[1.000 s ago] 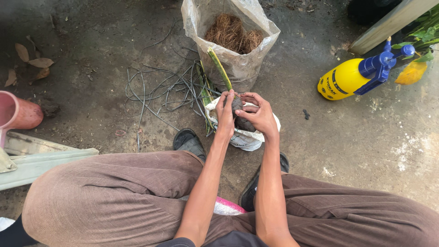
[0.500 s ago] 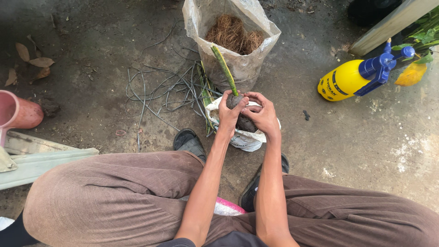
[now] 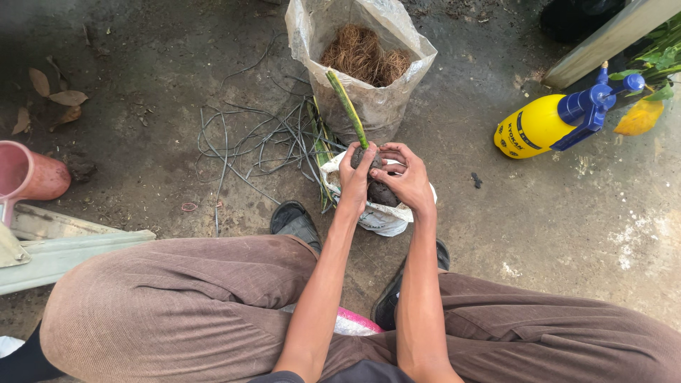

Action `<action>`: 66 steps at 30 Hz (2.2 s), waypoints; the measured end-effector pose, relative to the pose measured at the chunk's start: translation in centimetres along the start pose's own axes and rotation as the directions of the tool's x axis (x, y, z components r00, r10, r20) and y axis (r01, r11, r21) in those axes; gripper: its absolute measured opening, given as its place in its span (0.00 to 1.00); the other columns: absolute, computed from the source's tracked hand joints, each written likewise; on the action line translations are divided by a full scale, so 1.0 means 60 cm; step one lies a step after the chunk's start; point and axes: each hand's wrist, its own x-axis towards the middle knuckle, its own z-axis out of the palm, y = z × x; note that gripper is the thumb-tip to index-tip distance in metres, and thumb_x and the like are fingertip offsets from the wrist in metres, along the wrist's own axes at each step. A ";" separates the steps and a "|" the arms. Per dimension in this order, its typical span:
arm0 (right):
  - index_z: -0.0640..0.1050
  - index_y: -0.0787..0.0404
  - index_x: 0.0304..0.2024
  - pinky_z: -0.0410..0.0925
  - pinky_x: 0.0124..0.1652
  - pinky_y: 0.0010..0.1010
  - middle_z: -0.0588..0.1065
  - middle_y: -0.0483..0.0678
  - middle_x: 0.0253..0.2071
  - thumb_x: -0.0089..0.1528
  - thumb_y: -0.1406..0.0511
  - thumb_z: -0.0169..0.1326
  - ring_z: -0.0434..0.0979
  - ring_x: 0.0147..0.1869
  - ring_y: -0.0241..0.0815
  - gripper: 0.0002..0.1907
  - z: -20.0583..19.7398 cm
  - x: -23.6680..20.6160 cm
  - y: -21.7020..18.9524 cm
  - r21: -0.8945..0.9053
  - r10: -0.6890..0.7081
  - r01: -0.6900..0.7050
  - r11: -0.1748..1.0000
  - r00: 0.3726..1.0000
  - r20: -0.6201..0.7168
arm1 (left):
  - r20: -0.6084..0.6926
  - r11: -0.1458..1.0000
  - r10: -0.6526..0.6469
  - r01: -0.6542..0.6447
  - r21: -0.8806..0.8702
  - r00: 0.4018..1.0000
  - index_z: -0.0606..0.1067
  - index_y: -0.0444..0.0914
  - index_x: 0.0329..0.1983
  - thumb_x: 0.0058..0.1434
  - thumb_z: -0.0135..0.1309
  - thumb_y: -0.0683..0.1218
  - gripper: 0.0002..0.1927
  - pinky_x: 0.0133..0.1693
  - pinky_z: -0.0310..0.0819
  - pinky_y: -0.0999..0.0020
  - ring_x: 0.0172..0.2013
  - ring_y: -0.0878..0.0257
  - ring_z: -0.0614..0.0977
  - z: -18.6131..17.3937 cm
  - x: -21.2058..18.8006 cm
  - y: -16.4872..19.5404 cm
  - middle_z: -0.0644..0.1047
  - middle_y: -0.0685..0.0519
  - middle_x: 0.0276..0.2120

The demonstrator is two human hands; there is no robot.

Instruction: The person sits on the ground and pots a snake plant cutting. They hold the rooted cutting upright in a small white plastic bag pot, add dark soil around the roots by hand, and press and firm the soil around the base of the plant repeatedly. A bag of fibrous growing medium and a yellow spray bottle sit nearby.

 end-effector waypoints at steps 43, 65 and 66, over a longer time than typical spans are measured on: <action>0.72 0.63 0.56 0.73 0.43 0.22 0.79 0.47 0.48 0.45 0.72 0.74 0.72 0.40 0.29 0.38 -0.001 -0.005 -0.009 -0.072 -0.109 0.107 0.992 0.994 -0.026 | 0.087 0.993 -0.105 0.110 -0.050 0.991 0.71 0.38 0.53 0.62 0.65 0.47 0.20 0.27 0.65 0.78 0.37 0.73 0.77 0.000 0.000 0.008 0.76 0.55 0.44; 0.72 0.62 0.59 0.71 0.48 0.29 0.79 0.49 0.52 0.59 0.69 0.64 0.74 0.49 0.33 0.27 0.006 -0.004 0.009 -0.031 -0.076 0.077 0.997 0.997 0.025 | 0.078 0.997 -0.076 0.076 0.005 0.994 0.73 0.39 0.45 0.69 0.58 0.55 0.15 0.34 0.72 0.76 0.33 0.72 0.76 -0.004 0.000 -0.012 0.76 0.57 0.38; 0.73 0.62 0.59 0.71 0.49 0.29 0.79 0.48 0.52 0.59 0.70 0.64 0.74 0.50 0.32 0.26 0.009 -0.005 0.007 -0.020 -0.102 0.103 0.995 0.995 0.016 | 0.069 0.997 -0.077 0.078 -0.004 0.995 0.73 0.39 0.45 0.69 0.58 0.55 0.16 0.34 0.72 0.76 0.33 0.73 0.76 -0.004 -0.001 -0.010 0.76 0.57 0.38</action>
